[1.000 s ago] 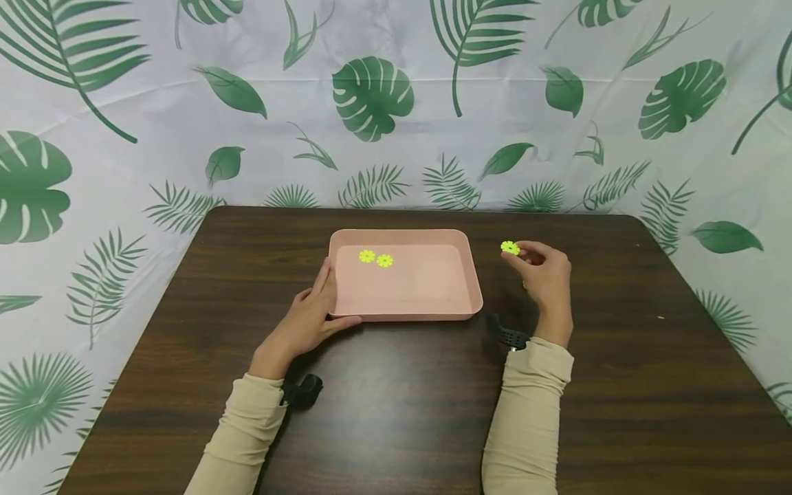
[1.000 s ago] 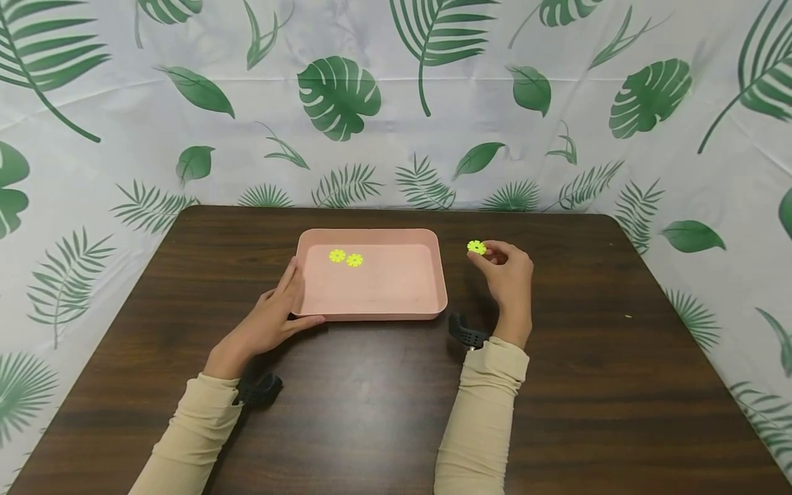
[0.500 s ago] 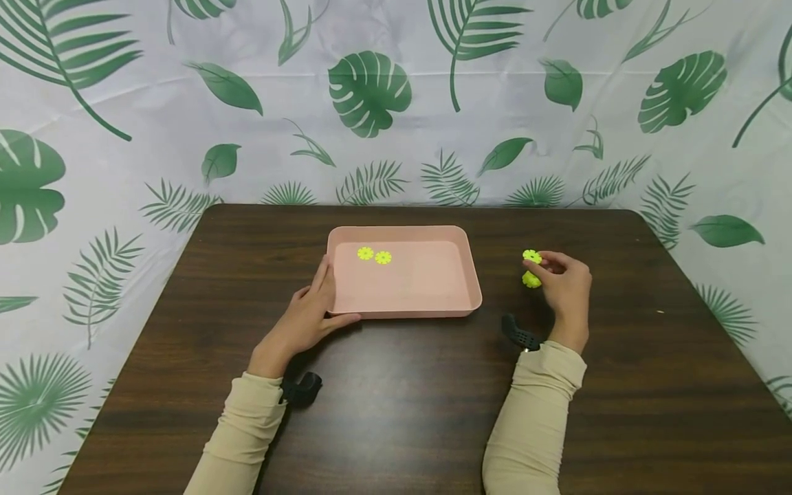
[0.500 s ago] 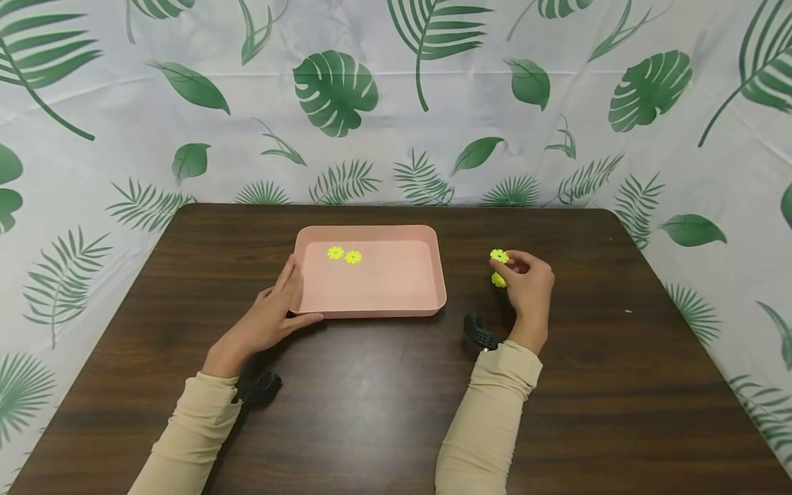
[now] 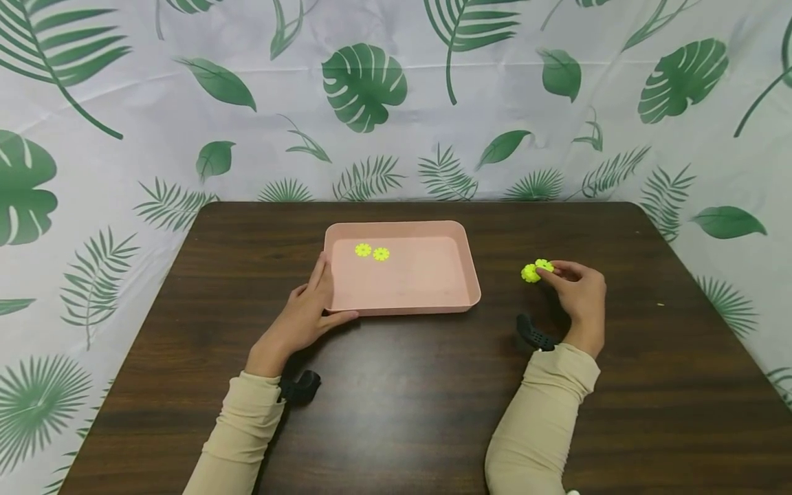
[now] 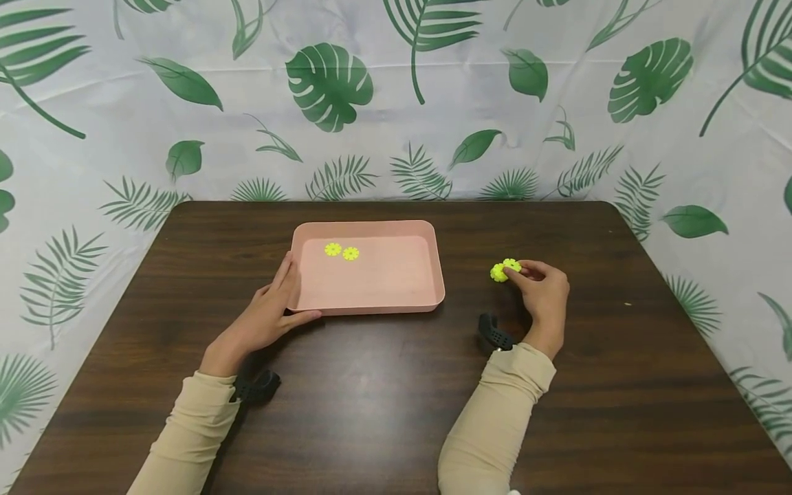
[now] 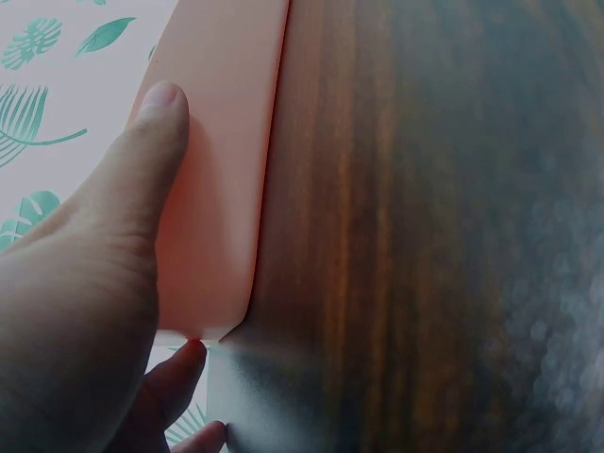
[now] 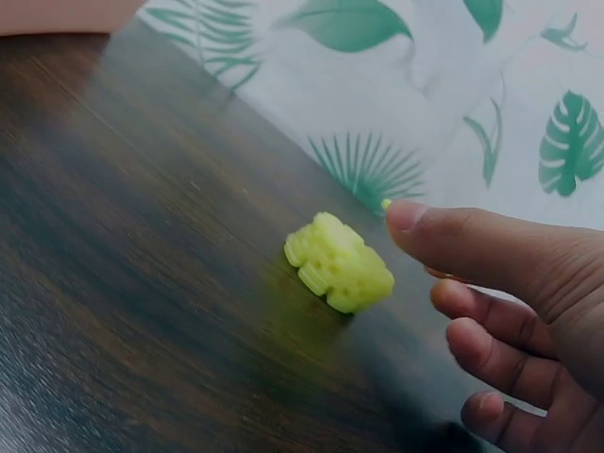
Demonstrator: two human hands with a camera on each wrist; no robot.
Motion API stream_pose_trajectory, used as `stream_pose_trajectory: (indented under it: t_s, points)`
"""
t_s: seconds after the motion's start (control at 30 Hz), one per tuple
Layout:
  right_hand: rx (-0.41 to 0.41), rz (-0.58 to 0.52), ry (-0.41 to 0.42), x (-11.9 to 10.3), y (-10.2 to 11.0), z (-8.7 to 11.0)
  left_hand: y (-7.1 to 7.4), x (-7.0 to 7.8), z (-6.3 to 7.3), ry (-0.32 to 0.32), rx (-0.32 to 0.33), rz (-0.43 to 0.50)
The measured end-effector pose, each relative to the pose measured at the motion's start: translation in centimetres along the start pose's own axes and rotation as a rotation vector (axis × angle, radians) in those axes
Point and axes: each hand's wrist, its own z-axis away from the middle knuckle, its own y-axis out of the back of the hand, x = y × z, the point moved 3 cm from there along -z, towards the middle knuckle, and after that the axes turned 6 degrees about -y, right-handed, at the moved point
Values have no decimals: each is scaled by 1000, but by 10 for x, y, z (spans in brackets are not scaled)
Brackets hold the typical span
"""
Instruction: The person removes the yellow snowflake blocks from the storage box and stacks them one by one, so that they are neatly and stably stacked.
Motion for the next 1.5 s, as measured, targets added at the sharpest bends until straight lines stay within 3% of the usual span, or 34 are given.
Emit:
stream_pose_trajectory:
  t_s: [0.33,1.5]
  points:
    - [-69,22,16,-1,1,0,1,-1,-1,-4,7,-3]
    - [-91,49,35,2,-8,-7,1,-1,-1,-10,0,-4]
